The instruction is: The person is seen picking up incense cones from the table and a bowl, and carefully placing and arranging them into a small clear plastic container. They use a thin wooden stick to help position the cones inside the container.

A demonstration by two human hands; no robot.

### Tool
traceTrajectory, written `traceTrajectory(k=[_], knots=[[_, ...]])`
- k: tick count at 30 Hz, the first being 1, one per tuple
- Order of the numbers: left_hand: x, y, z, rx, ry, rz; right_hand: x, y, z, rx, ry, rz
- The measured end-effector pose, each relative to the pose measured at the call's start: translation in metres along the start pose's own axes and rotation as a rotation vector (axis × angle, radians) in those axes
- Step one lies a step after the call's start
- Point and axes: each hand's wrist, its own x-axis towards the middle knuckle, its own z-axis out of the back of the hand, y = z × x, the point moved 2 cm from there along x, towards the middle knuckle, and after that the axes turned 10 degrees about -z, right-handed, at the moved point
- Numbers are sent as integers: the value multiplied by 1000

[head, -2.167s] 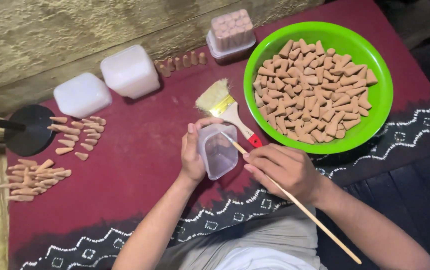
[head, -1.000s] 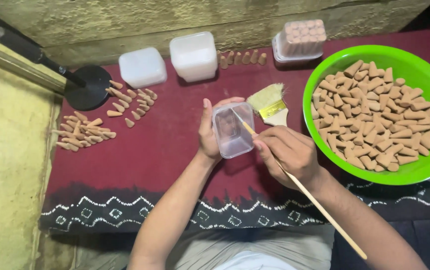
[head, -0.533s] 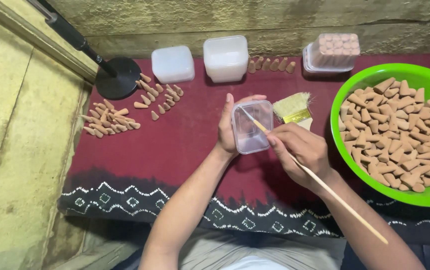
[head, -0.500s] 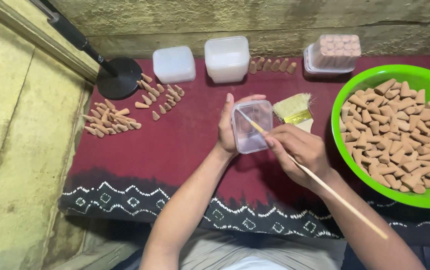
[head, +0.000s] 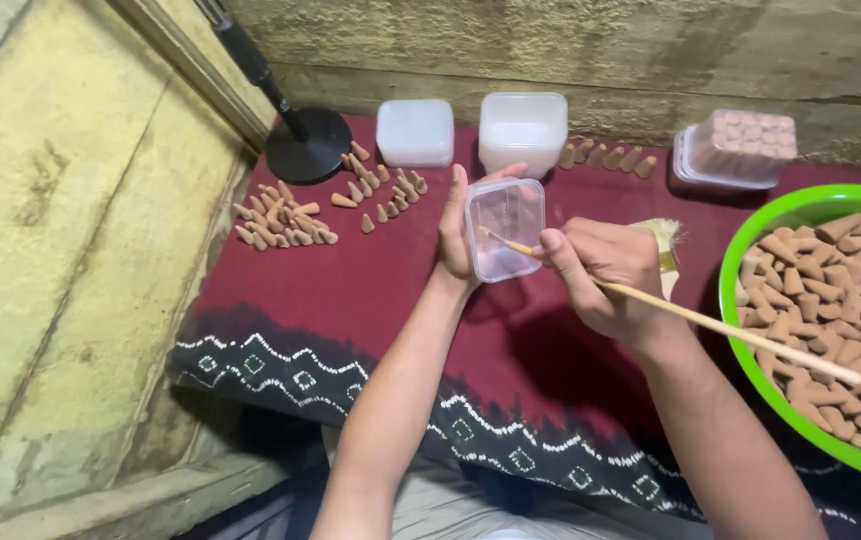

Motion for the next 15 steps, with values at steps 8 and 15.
traceTrajectory(k=[8, 15], knots=[[7, -39, 7, -69, -42, -97, 43, -8, -26, 68, -15, 95], [14, -36, 20, -69, -49, -133, 52, -12, -29, 135, 29, 122]])
